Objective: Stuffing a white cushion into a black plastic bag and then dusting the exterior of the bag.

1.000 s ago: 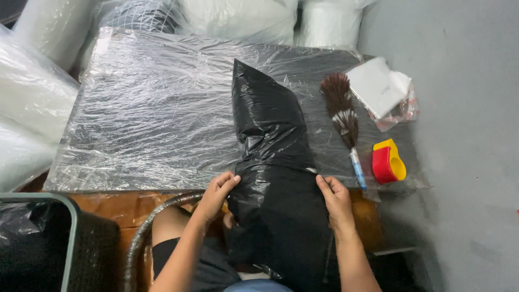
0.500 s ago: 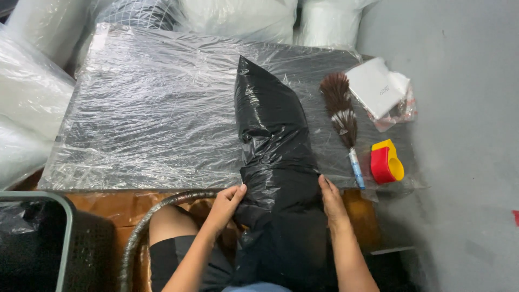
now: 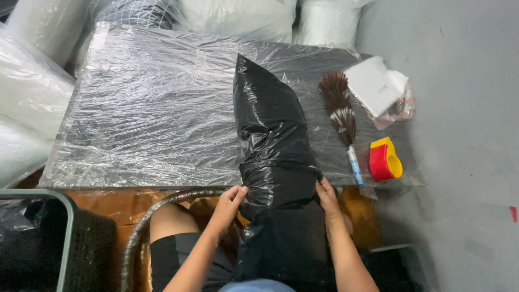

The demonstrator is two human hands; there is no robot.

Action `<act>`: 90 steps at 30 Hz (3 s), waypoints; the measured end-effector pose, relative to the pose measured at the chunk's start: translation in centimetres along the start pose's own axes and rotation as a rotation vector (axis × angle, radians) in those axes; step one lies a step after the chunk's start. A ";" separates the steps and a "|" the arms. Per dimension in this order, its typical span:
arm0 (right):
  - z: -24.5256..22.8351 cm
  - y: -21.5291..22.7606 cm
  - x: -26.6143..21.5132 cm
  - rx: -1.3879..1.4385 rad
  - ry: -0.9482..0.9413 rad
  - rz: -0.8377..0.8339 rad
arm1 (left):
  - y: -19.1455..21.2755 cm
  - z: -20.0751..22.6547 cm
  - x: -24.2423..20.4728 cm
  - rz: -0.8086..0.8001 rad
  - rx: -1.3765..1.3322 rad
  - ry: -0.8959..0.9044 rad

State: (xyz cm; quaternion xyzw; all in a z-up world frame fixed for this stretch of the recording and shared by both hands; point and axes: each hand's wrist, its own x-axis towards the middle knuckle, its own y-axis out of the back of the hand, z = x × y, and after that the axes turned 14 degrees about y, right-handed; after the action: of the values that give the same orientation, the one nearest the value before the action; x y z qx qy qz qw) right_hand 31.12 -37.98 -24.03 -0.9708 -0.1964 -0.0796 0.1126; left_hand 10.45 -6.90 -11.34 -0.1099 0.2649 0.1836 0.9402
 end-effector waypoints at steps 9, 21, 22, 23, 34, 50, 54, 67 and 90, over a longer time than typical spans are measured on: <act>-9.0 -7.1 0.5 -0.053 -0.347 0.265 | -1.0 -5.9 3.4 0.033 -0.094 0.078; -6.0 -4.0 1.5 -0.378 -0.396 -0.058 | 0.1 -3.3 5.9 -0.022 0.011 -0.254; -6.4 -4.3 2.2 -0.377 -0.393 -0.056 | 0.4 -3.6 6.3 -0.024 0.013 -0.257; -6.9 -4.6 3.0 -0.355 -0.344 -0.055 | 0.6 -3.5 6.9 -0.027 0.010 -0.277; -7.2 -5.8 5.3 -0.231 -0.017 -0.049 | 1.9 -4.0 13.7 -0.065 -0.062 -0.471; -8.6 -12.4 3.8 0.042 0.220 0.237 | 3.7 -1.8 11.7 0.140 -0.178 -0.498; -13.1 -15.9 4.4 0.017 0.271 0.103 | 3.6 1.2 9.2 0.121 -0.159 -0.587; -10.3 -10.7 5.0 -0.495 0.258 -0.048 | 5.6 3.2 4.2 0.080 -0.137 -0.319; -12.2 -13.1 8.6 -0.722 0.373 0.027 | 3.5 10.8 2.4 0.465 0.192 -0.676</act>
State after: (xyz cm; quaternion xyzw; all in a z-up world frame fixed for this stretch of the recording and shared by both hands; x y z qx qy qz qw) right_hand 32.41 -26.13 -8.15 -0.9194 -0.1191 -0.3165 -0.2007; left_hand 15.92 0.26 -3.98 0.1072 -0.0246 0.3914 0.9136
